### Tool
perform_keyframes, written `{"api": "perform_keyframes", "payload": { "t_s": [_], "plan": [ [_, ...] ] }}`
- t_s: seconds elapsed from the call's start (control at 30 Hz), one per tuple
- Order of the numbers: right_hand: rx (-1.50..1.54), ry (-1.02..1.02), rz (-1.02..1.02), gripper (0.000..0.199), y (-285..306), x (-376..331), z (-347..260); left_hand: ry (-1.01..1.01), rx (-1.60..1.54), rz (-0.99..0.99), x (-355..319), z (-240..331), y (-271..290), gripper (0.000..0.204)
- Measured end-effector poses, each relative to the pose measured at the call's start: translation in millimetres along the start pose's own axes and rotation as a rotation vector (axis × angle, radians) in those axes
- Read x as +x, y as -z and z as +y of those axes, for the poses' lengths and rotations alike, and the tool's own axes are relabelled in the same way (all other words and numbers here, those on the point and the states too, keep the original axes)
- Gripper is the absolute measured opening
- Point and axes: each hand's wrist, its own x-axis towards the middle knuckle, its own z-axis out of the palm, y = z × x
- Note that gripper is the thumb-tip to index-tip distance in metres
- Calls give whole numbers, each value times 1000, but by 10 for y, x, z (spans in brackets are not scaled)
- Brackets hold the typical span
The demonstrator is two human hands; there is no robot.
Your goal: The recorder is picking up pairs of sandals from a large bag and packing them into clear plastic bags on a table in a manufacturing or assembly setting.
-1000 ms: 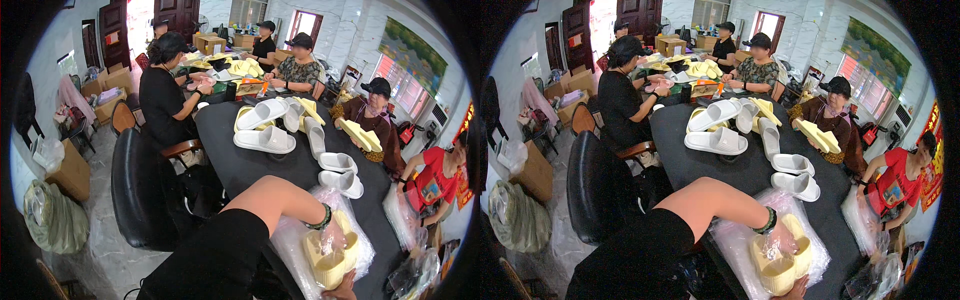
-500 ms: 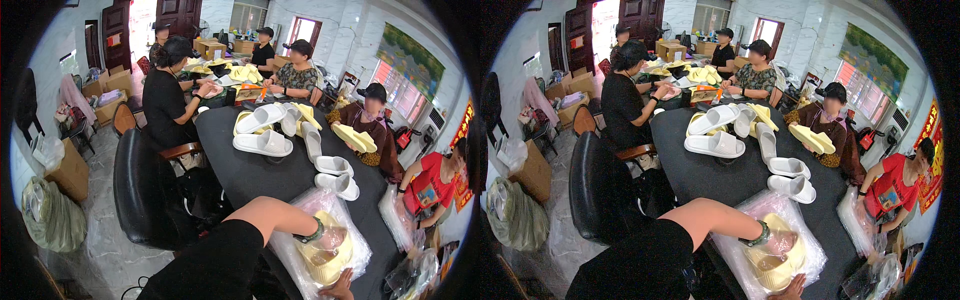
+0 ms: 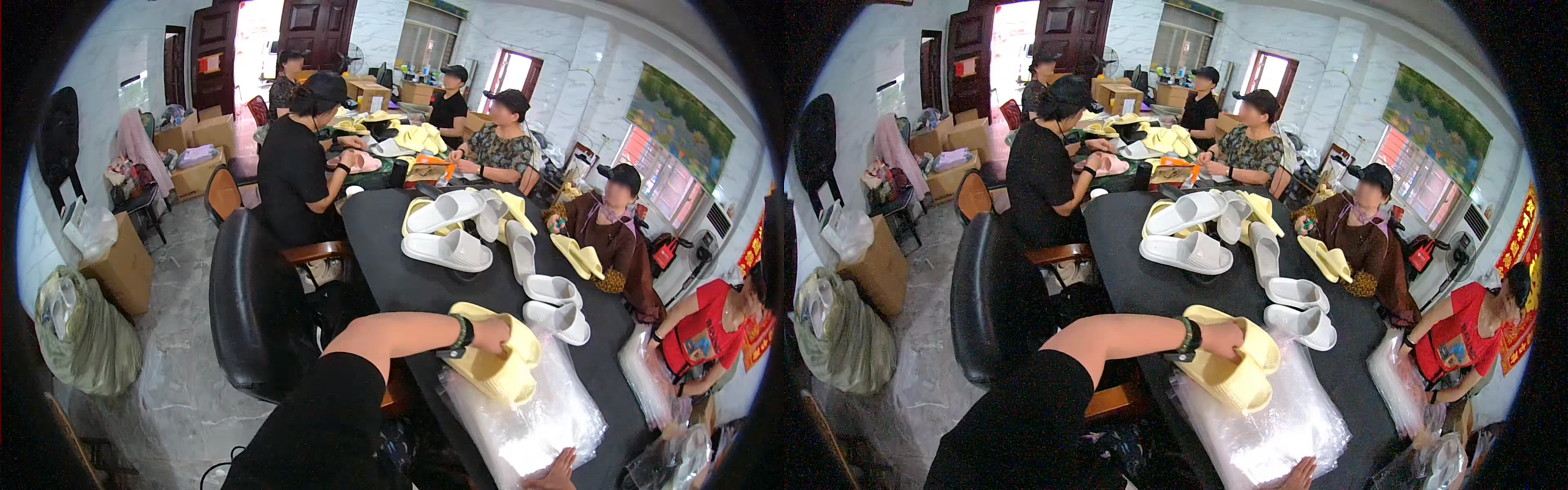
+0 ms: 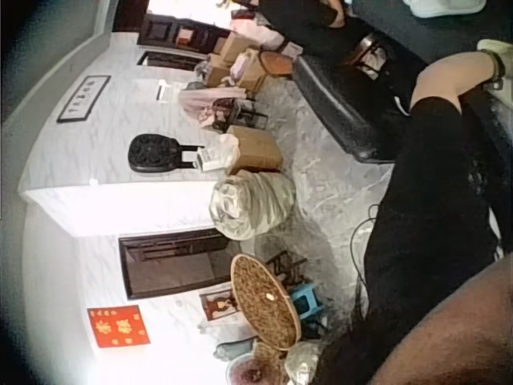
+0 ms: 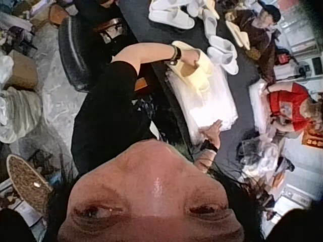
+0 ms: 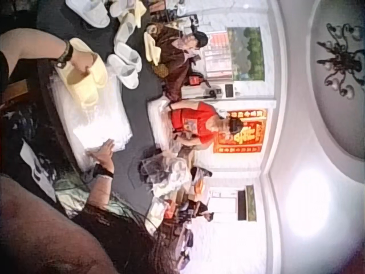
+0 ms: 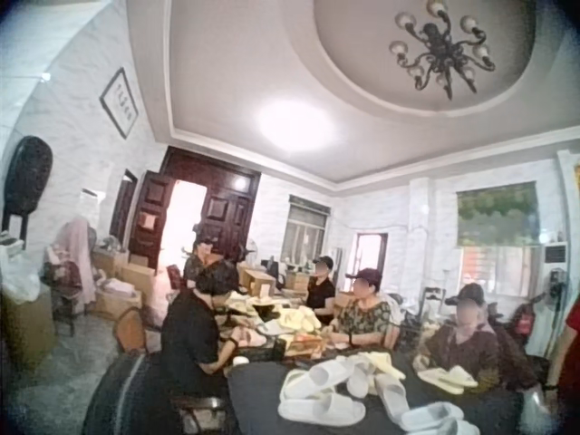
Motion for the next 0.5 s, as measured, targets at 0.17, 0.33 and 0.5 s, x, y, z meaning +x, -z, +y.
{"api": "perform_keyframes", "payload": {
  "t_s": [0.17, 0.33, 0.5],
  "plan": [
    [23, 34, 3, 134, 30, 24, -17, 191, 248, 159, -242, -276, 621, 44],
    [1, 23, -22, 134, 41, 70, -4, 270, 296, 533, 130, 200, 1486, 42],
    [-37, 2, 53, 132, -210, 70, 295, 105, 227, 631, 636, 1277, 1572, 43]
  ]
}}
